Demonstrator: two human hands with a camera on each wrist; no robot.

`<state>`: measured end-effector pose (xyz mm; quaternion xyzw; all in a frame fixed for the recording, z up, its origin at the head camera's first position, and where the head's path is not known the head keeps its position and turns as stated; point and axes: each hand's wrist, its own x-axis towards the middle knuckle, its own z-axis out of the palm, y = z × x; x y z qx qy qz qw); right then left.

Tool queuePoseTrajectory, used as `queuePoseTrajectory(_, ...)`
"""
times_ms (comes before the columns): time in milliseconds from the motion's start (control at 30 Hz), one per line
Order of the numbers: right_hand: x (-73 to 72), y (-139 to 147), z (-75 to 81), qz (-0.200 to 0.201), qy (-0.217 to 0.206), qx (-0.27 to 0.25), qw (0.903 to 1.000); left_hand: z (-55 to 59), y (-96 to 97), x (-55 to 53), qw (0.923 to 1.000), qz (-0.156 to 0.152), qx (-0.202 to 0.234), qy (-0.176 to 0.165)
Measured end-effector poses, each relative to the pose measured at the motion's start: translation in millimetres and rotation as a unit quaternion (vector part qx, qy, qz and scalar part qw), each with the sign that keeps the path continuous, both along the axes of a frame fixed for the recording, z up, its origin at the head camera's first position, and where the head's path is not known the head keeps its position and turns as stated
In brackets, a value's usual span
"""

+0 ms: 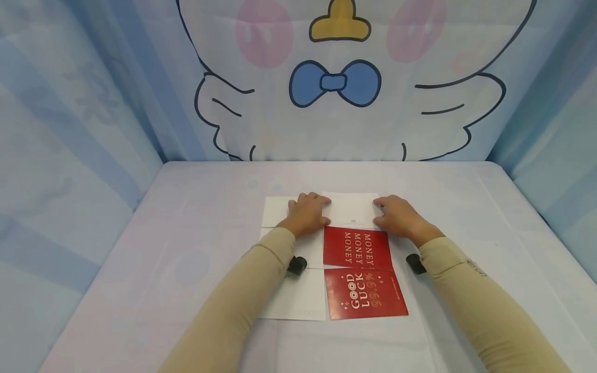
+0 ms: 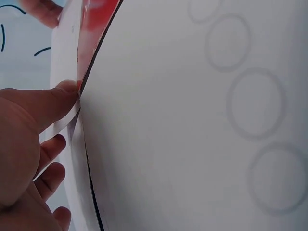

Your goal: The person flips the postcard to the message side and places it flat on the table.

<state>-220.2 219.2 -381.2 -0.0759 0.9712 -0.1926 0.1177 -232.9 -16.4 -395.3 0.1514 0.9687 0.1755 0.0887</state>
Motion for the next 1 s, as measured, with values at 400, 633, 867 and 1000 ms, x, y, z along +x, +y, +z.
queuePoseTrajectory(400,1.4,0.5,0.8,-0.005,-0.012,-0.010,0.9999,0.1,-1.7,0.1,1.0000,-0.001,0.001,-0.005)
queuePoseTrajectory(633,-0.2,0.5,-2.3,0.004,0.006,0.009,0.9999,-2.3,-1.5,-1.3,0.9998,-0.015,-0.001,-0.012)
queuePoseTrajectory(867,-0.1,1.4,-3.2,0.001,-0.010,0.007,0.9999,-3.0,-0.9,-0.7,0.9997,-0.016,-0.011,-0.015)
queuePoseTrajectory(1000,0.8,2.2,-3.2,0.008,0.000,0.005,1.0000,-2.8,0.3,0.1,0.9999,-0.011,0.003,-0.008)
